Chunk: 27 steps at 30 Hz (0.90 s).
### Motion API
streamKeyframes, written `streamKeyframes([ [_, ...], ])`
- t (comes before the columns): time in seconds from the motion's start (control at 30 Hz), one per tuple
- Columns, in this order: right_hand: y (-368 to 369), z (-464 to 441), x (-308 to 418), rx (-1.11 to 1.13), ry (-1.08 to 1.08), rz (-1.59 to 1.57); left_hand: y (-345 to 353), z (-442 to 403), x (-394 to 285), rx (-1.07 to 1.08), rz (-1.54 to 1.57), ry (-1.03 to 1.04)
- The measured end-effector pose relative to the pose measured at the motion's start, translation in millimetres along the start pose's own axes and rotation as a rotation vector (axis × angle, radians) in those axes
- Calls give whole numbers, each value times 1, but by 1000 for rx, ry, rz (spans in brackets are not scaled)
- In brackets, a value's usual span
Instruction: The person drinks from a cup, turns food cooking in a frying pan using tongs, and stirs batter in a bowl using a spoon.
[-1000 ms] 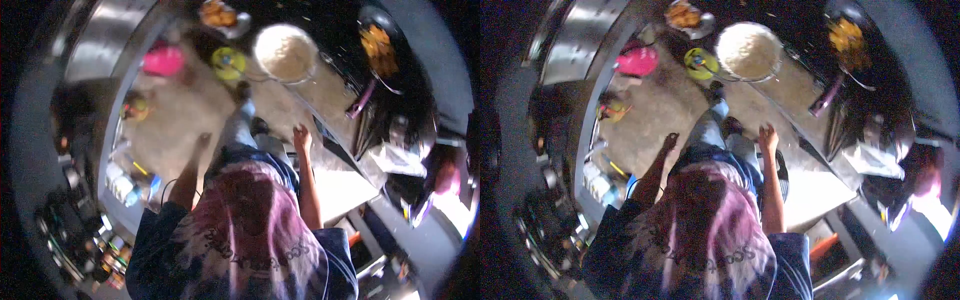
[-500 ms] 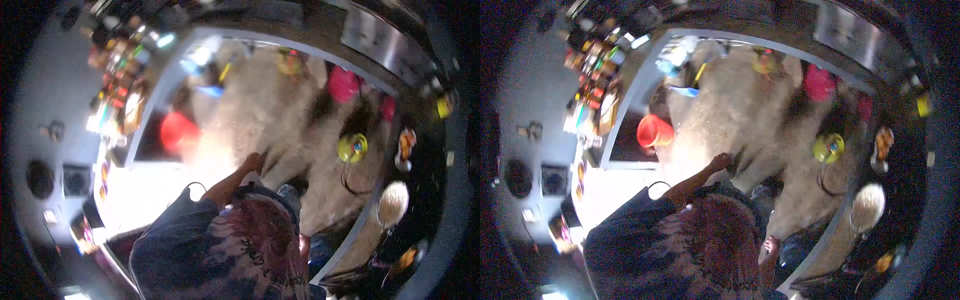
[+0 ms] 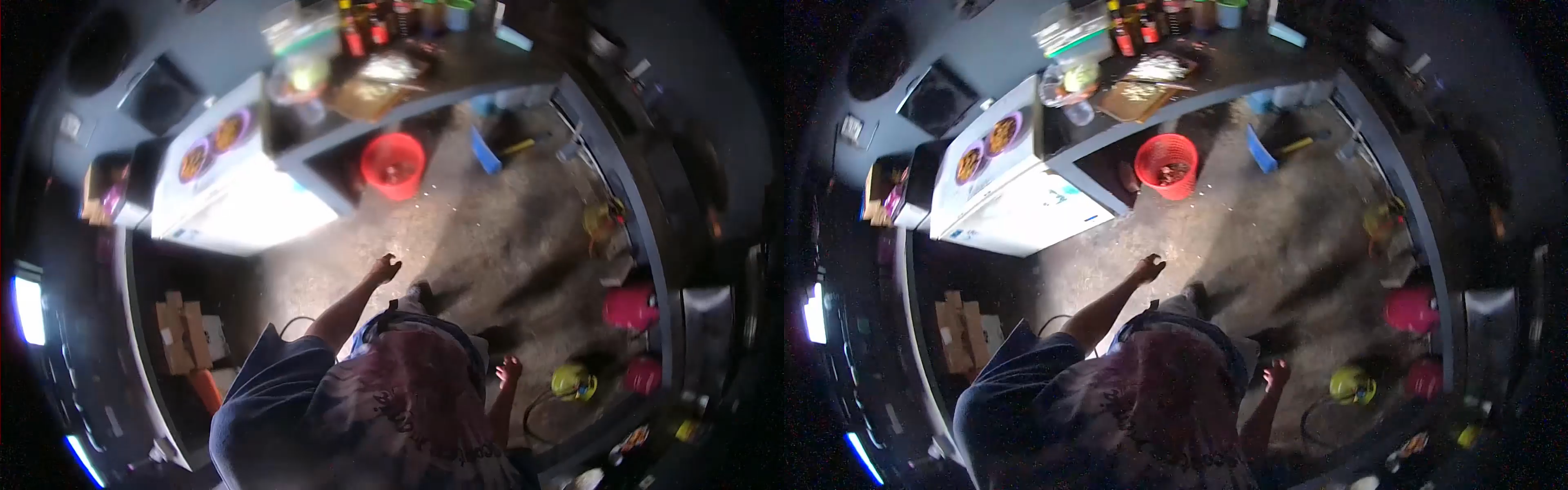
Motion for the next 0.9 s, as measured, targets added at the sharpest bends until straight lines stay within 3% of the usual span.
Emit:
streamKeyframes([
  [0.03, 39, 16, 25, 10, 62, -18, -11, -10, 46, -85, -31, 17],
  [0.07, 60, -15, 24, 299, -61, -42, -33, 4, 53, -82, 22, -65],
  [0.13, 111, 12, 87, 30, -178, 587, -79, 15, 70, -221, 52, -124],
  [0.27, 167, 44, 161, 198, -100, 503, -181, 3, 74, -540, 25, -86],
  [0.33, 161, 20, 185, 94, -128, 646, -236, -12, 66, -686, 18, -118],
  [0.47, 164, -12, 251, -22, 6, 729, -330, -64, 57, -1069, -147, 156],
  [0.5, 172, -18, 270, -52, 31, 708, -343, -80, 66, -1060, -157, 50],
  [0.6, 212, -20, 337, -38, 61, 725, -383, -119, 62, -1109, -286, 63],
  [0.67, 243, -31, 375, -14, -46, 703, -408, -144, 47, -1131, -379, 150],
  [0.7, 267, -29, 402, -11, -96, 675, -420, -153, 52, -1113, -355, 55],
  [0.77, 319, -54, 453, 230, -124, 636, -436, -179, 45, -1067, -339, -116],
  [0.87, 368, -31, 505, 183, -220, 769, -437, -196, 58, -1018, -421, -112],
  [0.9, 381, -27, 518, 182, -289, 744, -436, -201, 68, -997, -321, -98],
])
Point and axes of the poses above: each hand's wrist, its own z-axis away from the middle knuckle, its own y-axis out of the palm, x = y × z, the point moved 7 cm from there along -z, towards the middle knuckle, and after that the axes turned 12 degrees about y, right-handed, at the moved point
